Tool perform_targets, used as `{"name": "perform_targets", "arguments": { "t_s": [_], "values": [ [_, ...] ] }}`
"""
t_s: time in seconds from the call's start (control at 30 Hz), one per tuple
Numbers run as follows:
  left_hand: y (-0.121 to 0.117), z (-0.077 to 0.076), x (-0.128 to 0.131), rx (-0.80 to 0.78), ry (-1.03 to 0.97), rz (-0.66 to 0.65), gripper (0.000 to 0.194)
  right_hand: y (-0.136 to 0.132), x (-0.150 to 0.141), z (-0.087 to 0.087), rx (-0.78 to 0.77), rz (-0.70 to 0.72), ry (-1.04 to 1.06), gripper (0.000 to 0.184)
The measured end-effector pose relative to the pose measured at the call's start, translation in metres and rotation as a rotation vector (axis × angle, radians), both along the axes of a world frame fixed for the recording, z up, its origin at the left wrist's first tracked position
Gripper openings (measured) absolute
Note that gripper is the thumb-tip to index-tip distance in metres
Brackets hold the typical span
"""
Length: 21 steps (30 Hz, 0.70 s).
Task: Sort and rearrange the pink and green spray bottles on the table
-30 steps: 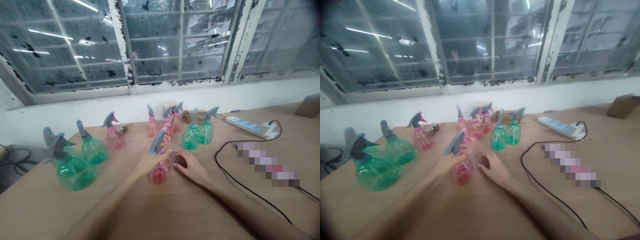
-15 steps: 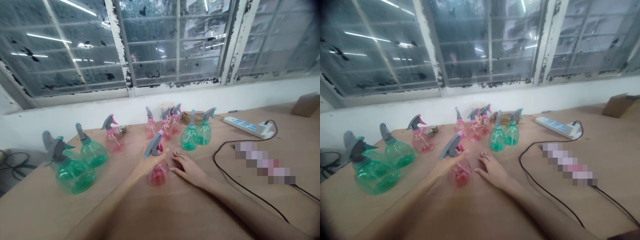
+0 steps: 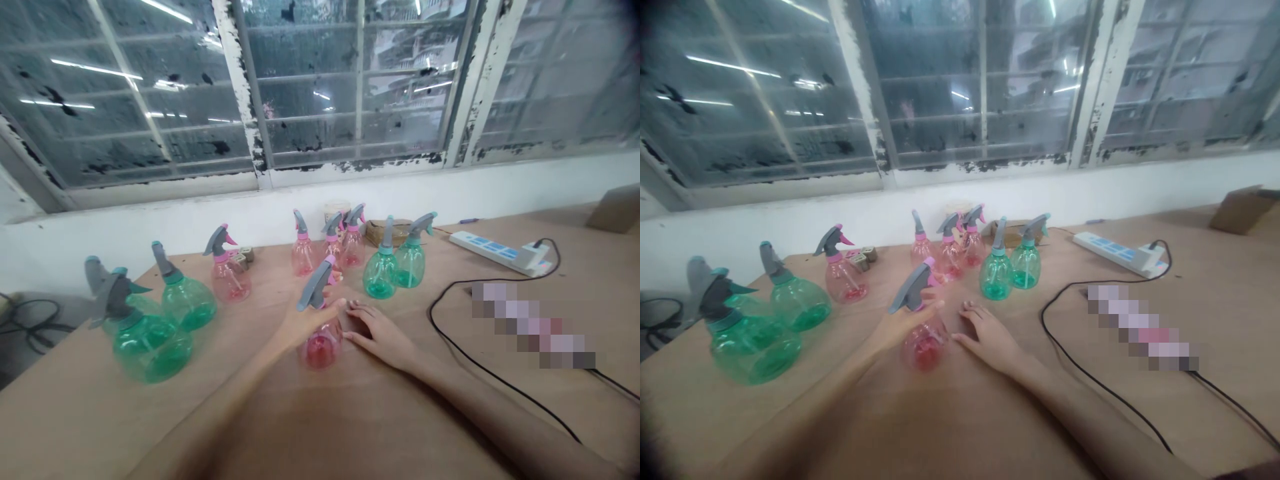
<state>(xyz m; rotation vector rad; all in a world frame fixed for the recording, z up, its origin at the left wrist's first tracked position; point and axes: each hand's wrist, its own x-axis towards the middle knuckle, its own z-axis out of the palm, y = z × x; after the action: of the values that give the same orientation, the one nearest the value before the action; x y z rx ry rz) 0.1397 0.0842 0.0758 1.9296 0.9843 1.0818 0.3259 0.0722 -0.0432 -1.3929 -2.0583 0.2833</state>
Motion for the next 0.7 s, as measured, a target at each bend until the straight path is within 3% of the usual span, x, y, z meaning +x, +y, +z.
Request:
{"name": "perform_targets", "arguments": {
  "t_s": [0.2,0.43,0.7],
  "values": [
    [0.0024,-0.003,-0.0011,-0.007,0.032,0.048,0.044,0.0011,0.0013,-0.003,0.012,0.011,0.016,0.051],
    [0.0007,0.0005,-0.0016,-0.059,0.1,0.073,0.029,0.0006,0.0009,0.0001,-0.013,0.014,-0.002,0.051],
    [-0.001,0.0036,0.0006,-0.053,0.02,0.082,0.027,-0.0005,0.0014,-0.0001,0.007,0.016,0.033,0.049]
  ]
}}
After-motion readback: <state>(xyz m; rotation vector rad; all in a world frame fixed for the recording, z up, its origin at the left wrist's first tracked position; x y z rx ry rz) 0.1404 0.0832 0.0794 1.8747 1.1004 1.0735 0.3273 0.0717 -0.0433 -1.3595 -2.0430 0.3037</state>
